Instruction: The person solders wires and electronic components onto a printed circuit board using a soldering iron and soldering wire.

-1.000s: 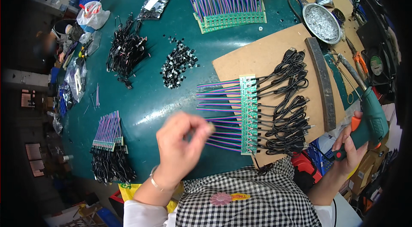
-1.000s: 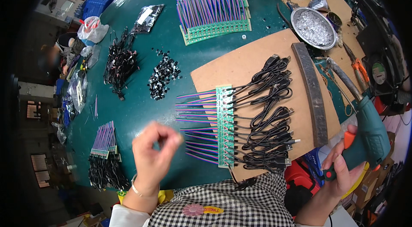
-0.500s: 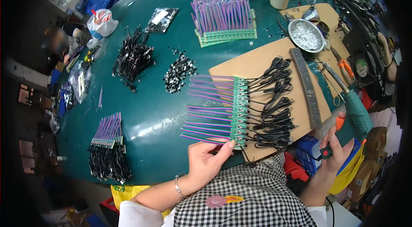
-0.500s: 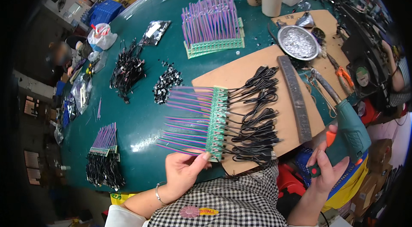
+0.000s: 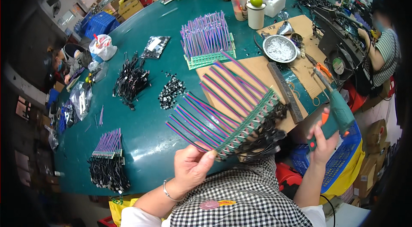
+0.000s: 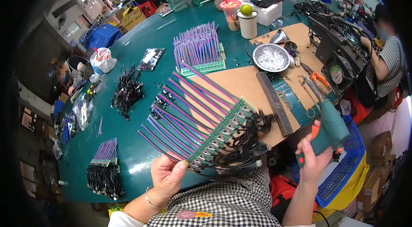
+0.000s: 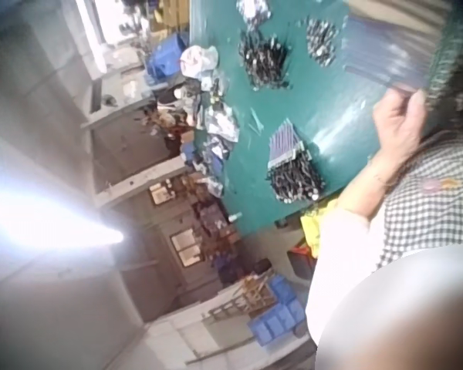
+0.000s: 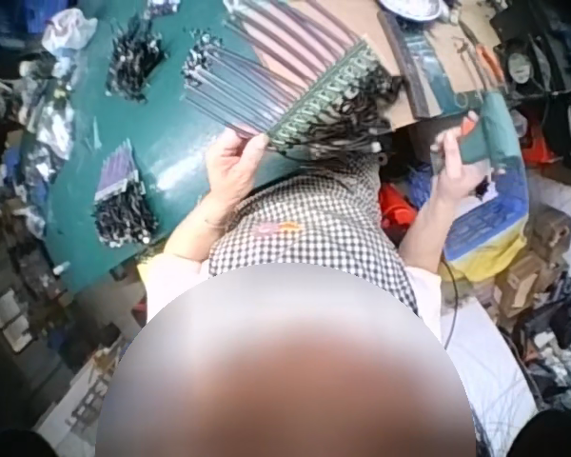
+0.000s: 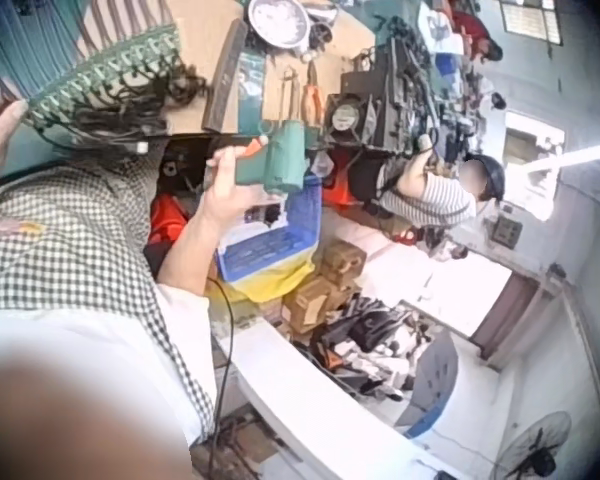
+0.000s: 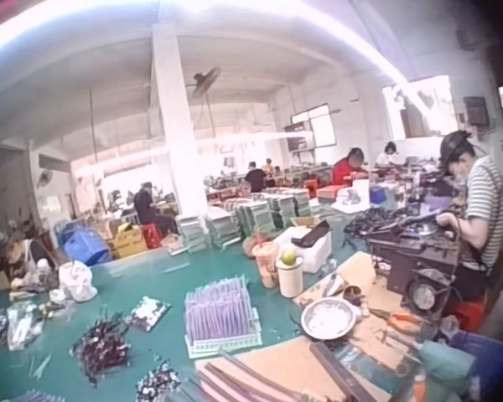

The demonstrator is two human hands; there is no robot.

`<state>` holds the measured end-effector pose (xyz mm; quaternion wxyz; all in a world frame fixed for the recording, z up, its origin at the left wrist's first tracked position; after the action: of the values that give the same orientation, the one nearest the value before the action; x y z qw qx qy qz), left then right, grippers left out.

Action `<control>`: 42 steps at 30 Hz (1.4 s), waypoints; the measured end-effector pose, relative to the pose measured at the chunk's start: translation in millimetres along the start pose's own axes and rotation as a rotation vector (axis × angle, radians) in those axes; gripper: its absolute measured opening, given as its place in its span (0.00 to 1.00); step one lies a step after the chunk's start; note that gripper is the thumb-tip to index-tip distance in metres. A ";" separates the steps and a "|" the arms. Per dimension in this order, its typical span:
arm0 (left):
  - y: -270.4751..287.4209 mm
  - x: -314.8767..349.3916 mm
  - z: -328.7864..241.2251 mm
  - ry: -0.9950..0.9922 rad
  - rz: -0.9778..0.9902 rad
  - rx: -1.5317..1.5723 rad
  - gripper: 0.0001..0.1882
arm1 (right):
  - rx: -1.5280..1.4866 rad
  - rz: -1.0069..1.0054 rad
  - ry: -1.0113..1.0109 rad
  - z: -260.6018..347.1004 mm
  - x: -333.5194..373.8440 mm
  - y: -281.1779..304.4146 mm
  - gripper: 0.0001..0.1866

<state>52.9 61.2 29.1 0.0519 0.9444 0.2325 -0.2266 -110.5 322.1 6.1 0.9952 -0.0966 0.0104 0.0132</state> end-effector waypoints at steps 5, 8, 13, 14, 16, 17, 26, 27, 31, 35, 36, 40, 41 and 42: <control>23.1 21.9 0.3 0.001 0.081 -0.152 0.06 | 0.430 -0.107 0.165 -24.8 -18.5 -5.7 0.22; 29.3 24.2 -13.5 -0.112 0.174 -0.304 0.05 | 0.613 -0.096 0.158 -12.6 -19.4 -26.0 0.29; 64.2 37.9 -38.5 -0.154 -0.134 -0.129 0.04 | 0.676 0.012 0.312 -13.3 -12.3 -53.8 0.35; 78.0 39.2 -45.5 -0.107 -0.201 -0.154 0.07 | 0.711 -0.028 0.286 -16.3 -10.7 -49.2 0.35; 103.8 36.7 -69.3 -0.162 -0.525 -0.128 0.03 | 0.748 -0.064 0.279 -25.6 -12.9 -36.4 0.34; 117.2 32.7 -86.9 -0.259 -0.652 -0.123 0.03 | 0.756 -0.069 0.293 -32.6 -17.5 -28.6 0.33; 270.6 91.9 -243.6 -0.235 -0.888 -0.620 0.06 | 0.820 -0.073 0.297 -46.8 -31.4 -16.3 0.29; 285.0 93.2 -248.7 -0.069 -0.846 -0.734 0.07 | 0.813 -0.082 0.283 -47.0 -32.9 -16.4 0.29; 342.0 68.1 -215.3 0.318 -0.740 -0.847 0.10 | 0.810 -0.093 0.243 -46.5 -34.2 -18.5 0.30; 415.8 56.4 -120.7 0.439 -0.726 -0.841 0.11 | 0.778 -0.064 0.280 -51.4 -35.5 -18.8 0.30; 427.6 58.1 -95.8 0.588 -0.601 -1.006 0.13 | 0.801 -0.070 0.258 -49.7 -34.0 -21.1 0.31; 442.6 72.3 -36.8 0.863 -0.334 -1.299 0.20 | 0.843 -0.095 0.296 -46.7 -29.0 -22.1 0.31; 440.6 71.0 -39.3 0.868 -0.331 -1.299 0.20 | 0.847 -0.093 0.292 -46.0 -28.0 -21.8 0.31; 434.1 69.2 -48.7 0.858 -0.361 -1.314 0.20 | 0.884 -0.115 0.273 -44.5 -28.3 -21.5 0.31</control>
<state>328.0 -285.0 38.0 0.4658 0.6734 0.4668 0.3341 -139.0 291.7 -32.7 0.9296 0.3354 0.1404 -0.0605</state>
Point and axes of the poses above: each hand's wrist, its own x-axis away from the middle knuckle, its own y-axis out of the back of the hand, z = x × y, the point moved 1 cm from there along -x, towards the middle knuckle, and after that the axes turned 15 degrees about -y, right-handed, at the moved point
